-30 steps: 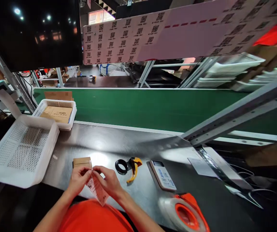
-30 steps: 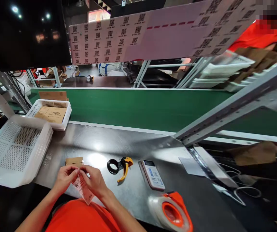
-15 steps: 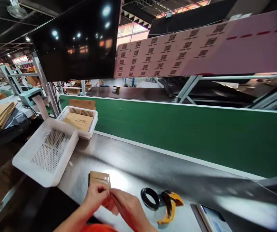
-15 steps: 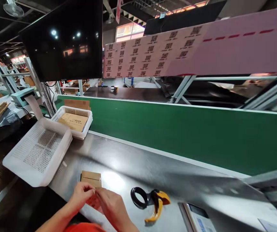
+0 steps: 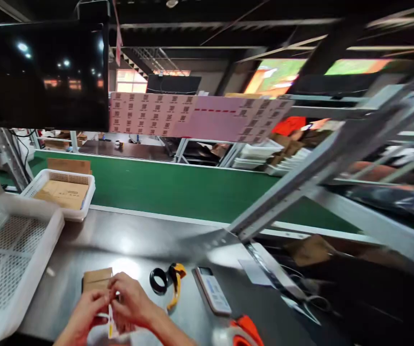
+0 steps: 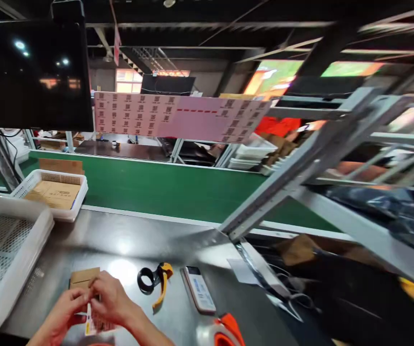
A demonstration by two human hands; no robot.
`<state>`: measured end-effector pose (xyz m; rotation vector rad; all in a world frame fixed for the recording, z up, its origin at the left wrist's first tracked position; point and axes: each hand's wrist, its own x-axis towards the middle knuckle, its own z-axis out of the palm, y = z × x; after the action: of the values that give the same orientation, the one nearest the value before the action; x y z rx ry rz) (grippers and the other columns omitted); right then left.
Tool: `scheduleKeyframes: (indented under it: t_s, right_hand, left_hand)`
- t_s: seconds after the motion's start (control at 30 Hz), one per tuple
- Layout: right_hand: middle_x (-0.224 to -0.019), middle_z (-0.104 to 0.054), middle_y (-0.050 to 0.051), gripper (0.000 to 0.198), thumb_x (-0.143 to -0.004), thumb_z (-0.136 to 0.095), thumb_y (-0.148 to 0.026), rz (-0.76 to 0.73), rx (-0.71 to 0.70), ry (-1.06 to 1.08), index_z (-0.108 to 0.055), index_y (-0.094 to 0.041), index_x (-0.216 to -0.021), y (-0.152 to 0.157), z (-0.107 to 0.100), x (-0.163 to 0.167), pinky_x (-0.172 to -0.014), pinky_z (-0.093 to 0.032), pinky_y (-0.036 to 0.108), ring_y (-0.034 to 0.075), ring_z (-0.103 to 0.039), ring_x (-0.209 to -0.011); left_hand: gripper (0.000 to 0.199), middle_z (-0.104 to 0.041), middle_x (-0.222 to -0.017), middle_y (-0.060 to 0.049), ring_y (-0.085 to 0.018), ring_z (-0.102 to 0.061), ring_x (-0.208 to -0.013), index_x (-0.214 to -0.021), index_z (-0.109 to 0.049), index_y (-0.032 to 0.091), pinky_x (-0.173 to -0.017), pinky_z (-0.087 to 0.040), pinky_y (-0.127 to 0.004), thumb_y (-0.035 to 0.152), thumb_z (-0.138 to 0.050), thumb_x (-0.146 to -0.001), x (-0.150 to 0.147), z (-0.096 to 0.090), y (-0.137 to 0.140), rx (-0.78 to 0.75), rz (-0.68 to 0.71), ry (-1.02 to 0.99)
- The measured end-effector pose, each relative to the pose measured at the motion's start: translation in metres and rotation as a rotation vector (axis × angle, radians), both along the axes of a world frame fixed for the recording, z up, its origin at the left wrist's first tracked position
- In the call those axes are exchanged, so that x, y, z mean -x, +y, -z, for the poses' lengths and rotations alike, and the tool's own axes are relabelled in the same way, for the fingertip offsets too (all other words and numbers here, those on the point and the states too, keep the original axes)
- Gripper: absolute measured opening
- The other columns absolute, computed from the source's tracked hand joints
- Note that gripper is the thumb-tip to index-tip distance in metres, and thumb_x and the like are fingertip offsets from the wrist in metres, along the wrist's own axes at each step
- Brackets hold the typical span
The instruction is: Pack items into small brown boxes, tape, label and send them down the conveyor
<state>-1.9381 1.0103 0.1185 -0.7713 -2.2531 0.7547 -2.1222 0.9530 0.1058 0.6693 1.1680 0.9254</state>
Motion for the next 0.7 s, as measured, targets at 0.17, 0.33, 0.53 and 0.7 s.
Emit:
scheduleKeyframes:
  t_s: [0.17,0.33,0.53,0.7]
  right_hand:
    - [-0.111,-0.078,0.004,0.004,-0.088,-0.07,-0.031,-0.167,-0.188,-0.059,-0.07,-0.027,-0.086,0.002,-0.009,-0.003,-0.087,-0.057,0.038,0.023,-0.072,-0.097]
    - [-0.097,-0.081,0.005,0.015,-0.095,-0.054,-0.019,-0.285,-0.076,0.149,-0.066,-0.028,-0.096,-0.033,-0.013,-0.005,-0.091,-0.057,0.042,0.022,-0.075,-0.092]
    - [-0.093,-0.077,0.008,0.014,-0.096,-0.067,-0.039,0.405,0.43,0.612,-0.064,-0.026,-0.091,-0.044,0.019,0.003,-0.088,-0.06,0.044,0.025,-0.074,-0.091]
    - [-0.083,-0.073,0.003,0.051,-0.067,-0.08,-0.052,0.562,0.802,0.564,-0.057,-0.023,-0.103,0.026,0.072,0.031,-0.077,-0.059,0.039,0.023,-0.071,-0.08]
  left_hand:
    - [0.037,-0.07,-0.076,-0.002,-0.018,-0.065,-0.072,-0.075,-0.07,0.022,-0.065,-0.051,-0.027,0.045,-0.091,-0.056,-0.002,-0.001,-0.004,0.136,0.019,-0.156]
    - [0.04,-0.045,-0.059,0.006,-0.013,-0.049,-0.059,-0.059,-0.046,0.023,-0.056,-0.044,-0.024,0.05,-0.075,-0.067,0.015,0.029,-0.007,0.034,-0.137,0.183]
    - [0.028,-0.067,-0.074,-0.004,-0.029,-0.071,-0.096,-0.062,-0.047,0.024,-0.086,-0.057,-0.04,0.035,-0.07,-0.075,0.075,0.085,-0.048,0.036,-0.213,0.616]
    - [0.015,-0.052,-0.165,-0.014,-0.034,-0.038,-0.159,-0.077,-0.068,0.02,-0.129,-0.033,-0.051,0.008,-0.059,-0.076,0.087,0.122,-0.055,-0.479,0.279,1.16]
